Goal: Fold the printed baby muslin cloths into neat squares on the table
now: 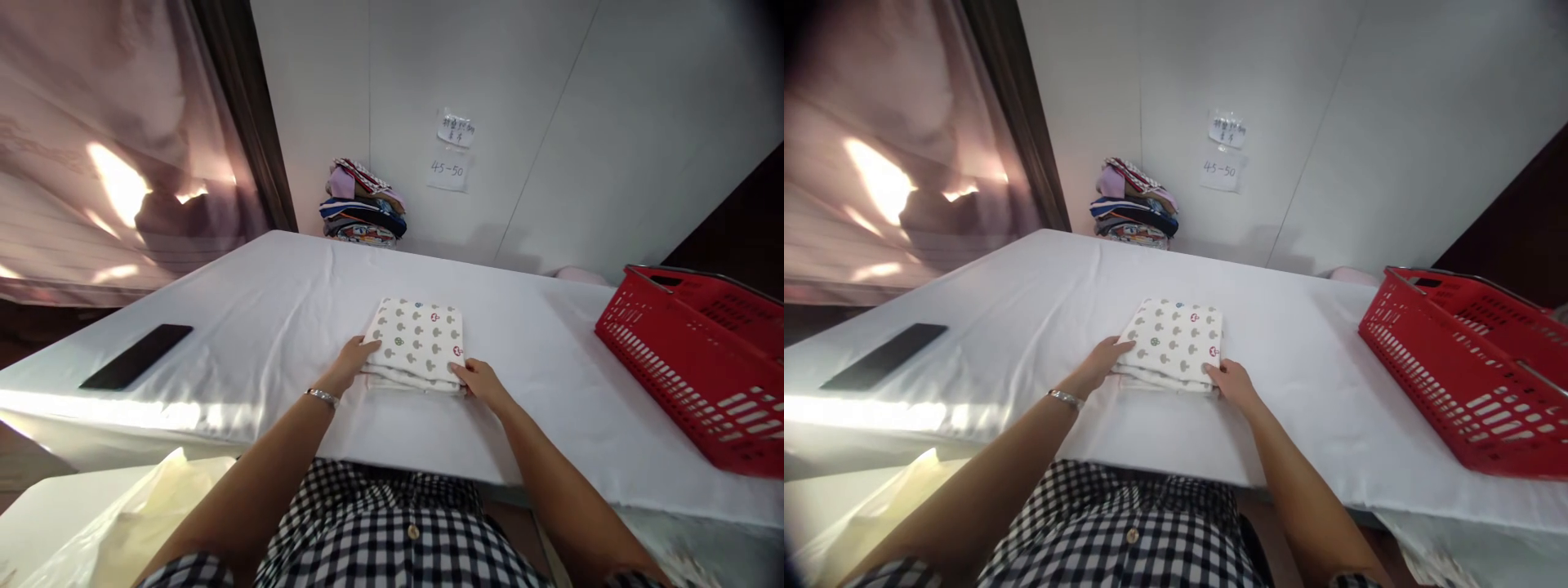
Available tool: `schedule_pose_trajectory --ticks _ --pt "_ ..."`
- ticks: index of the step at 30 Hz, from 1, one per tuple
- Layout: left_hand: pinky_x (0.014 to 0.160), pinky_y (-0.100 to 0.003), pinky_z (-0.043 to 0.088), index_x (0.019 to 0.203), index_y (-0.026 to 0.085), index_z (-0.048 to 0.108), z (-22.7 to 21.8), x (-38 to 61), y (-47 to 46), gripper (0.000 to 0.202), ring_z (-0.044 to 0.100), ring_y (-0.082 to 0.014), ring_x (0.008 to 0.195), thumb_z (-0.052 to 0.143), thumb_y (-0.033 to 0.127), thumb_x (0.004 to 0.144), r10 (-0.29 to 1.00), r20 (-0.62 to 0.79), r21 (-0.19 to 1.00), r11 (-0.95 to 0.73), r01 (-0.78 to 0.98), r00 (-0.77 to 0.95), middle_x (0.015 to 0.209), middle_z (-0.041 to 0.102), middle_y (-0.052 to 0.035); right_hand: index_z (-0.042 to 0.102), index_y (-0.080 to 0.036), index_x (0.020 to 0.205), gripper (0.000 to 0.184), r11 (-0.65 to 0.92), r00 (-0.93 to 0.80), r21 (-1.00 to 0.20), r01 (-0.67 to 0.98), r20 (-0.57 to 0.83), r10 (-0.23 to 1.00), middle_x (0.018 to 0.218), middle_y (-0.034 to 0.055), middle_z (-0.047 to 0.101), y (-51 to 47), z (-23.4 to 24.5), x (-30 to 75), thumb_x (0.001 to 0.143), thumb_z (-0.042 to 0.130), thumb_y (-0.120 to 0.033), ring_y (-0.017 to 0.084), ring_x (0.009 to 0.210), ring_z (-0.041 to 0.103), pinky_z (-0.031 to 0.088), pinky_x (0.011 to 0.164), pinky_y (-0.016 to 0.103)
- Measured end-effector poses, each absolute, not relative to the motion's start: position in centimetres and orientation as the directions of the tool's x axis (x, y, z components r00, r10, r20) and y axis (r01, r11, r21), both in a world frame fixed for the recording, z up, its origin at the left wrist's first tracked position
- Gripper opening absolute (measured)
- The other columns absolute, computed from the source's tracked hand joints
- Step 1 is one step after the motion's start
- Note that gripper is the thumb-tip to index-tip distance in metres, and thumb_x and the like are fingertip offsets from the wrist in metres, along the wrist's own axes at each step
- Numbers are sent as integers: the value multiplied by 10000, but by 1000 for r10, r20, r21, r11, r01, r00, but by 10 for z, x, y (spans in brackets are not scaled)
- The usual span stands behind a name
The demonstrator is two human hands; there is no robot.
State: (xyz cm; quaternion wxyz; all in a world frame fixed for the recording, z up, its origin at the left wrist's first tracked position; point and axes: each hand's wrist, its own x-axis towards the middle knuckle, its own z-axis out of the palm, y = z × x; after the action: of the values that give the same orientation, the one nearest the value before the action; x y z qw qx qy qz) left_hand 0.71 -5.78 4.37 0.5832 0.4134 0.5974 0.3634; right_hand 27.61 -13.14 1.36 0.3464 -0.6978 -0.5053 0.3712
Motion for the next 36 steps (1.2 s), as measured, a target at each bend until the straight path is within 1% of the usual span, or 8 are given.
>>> schedule_pose_trajectory --ticks 6,11,15,18,22,25,30,36 --pt "664 -281 529 1035 138 553 46 14 -75 406 637 -203 849 673 333 700 919 -343 932 359 -52 193 1024 651 -119 388 -208 570 376 -217 232 -953 213 -167 958 441 -85 341 -130 24 300 654 619 -492 63 398 324 218 404 209" --pt "581 -249 491 1195 171 475 32 10 -80 563 620 -214 873 656 381 705 961 -278 883 260 391 -12 1149 591 -133 436 -197 587 359 -307 221 -927 216 -260 940 467 -63 430 -143 18 302 668 624 -491 68 407 374 240 398 203" --pt "723 -301 479 1299 187 385 29 5 -83 610 596 -232 970 573 426 771 984 -178 773 144 617 -7 1187 573 -130 464 -194 630 360 -314 229 -923 222 -264 937 564 -26 535 -152 14 293 715 579 -524 81 454 446 255 387 197" --pt "877 -382 425 1316 177 365 31 6 -92 586 505 -265 1125 520 428 810 998 67 637 -60 768 22 1272 504 -138 467 -185 617 330 -303 239 -924 232 -248 939 562 -26 540 -153 21 291 701 623 -463 67 433 430 255 385 191" --pt "992 -414 324 1253 204 450 32 13 -102 490 378 -258 1243 537 407 816 876 372 359 -442 822 308 1352 431 -106 461 -180 613 292 -275 246 -953 123 -239 939 532 -41 512 -151 36 289 703 644 -388 50 419 411 258 386 176" --pt "982 -408 323 1165 224 531 33 17 -103 380 422 -239 1201 553 368 814 809 334 227 -567 792 484 1288 499 -84 467 -179 640 262 -311 178 -950 -15 -308 935 568 -29 541 -149 41 285 714 650 -352 48 423 423 257 373 168" --pt "923 -369 361 1127 249 555 41 18 -96 317 486 -215 1115 538 285 812 729 209 128 -681 721 651 1183 575 -45 483 -163 651 206 -403 109 -915 -29 -404 908 580 5 570 -146 46 285 712 662 -244 56 412 440 265 344 166" --pt "770 -306 422 1033 202 571 47 14 -96 275 538 -193 986 382 138 845 851 227 125 -508 852 474 1042 597 -64 466 -174 681 191 -362 112 -932 -12 -361 926 583 -16 563 -150 60 279 775 613 -254 40 430 457 295 362 141"
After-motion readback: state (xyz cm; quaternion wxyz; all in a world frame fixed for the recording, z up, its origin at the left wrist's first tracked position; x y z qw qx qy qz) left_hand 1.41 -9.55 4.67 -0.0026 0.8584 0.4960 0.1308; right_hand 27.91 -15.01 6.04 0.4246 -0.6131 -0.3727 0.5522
